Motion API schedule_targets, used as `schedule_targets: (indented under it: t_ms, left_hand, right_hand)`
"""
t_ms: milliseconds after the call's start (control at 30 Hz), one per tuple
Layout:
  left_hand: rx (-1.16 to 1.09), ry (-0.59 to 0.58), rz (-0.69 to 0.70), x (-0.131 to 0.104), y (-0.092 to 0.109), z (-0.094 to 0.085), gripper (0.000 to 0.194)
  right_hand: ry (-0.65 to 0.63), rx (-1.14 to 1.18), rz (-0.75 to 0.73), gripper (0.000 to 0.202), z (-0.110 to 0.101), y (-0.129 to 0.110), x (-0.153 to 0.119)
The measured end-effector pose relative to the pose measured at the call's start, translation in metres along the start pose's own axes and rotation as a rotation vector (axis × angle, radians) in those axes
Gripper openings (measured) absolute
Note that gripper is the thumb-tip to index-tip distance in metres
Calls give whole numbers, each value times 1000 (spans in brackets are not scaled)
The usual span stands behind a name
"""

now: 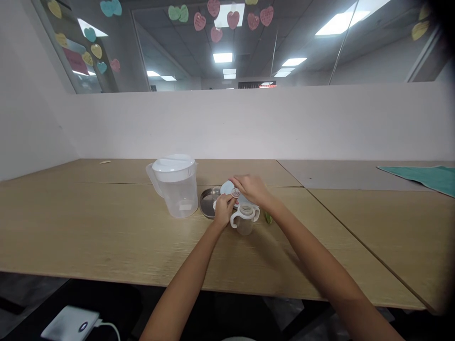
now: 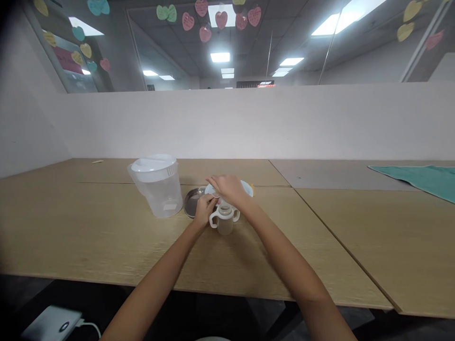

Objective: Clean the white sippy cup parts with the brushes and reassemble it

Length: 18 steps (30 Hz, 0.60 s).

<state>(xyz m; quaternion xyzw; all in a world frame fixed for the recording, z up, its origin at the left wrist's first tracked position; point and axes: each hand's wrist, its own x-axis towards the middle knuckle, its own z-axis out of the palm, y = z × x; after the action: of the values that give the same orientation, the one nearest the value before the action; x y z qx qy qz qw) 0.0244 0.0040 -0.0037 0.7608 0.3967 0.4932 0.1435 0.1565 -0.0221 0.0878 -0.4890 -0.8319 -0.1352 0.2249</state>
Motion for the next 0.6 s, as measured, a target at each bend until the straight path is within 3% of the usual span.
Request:
schedule_targets:
  t_ms: [167,367,500,600]
  left_hand:
    - [-77,43,-52,-1,0,-1,38]
    - [-71,33,-28,-1,-2,-1,38]
    - [-79,32,-20,-1,-3,0,37]
    - [-78,38,-33,-1,-3,0,38]
  right_hand:
    - [-72,-2,-52,41,6,-3,-2]
    - [-92,159,52,63,-4,-13,-2]
    - [-130,193,76,63,-2,-10,-1]
    - [-86,249,81,63,4,-4,1]
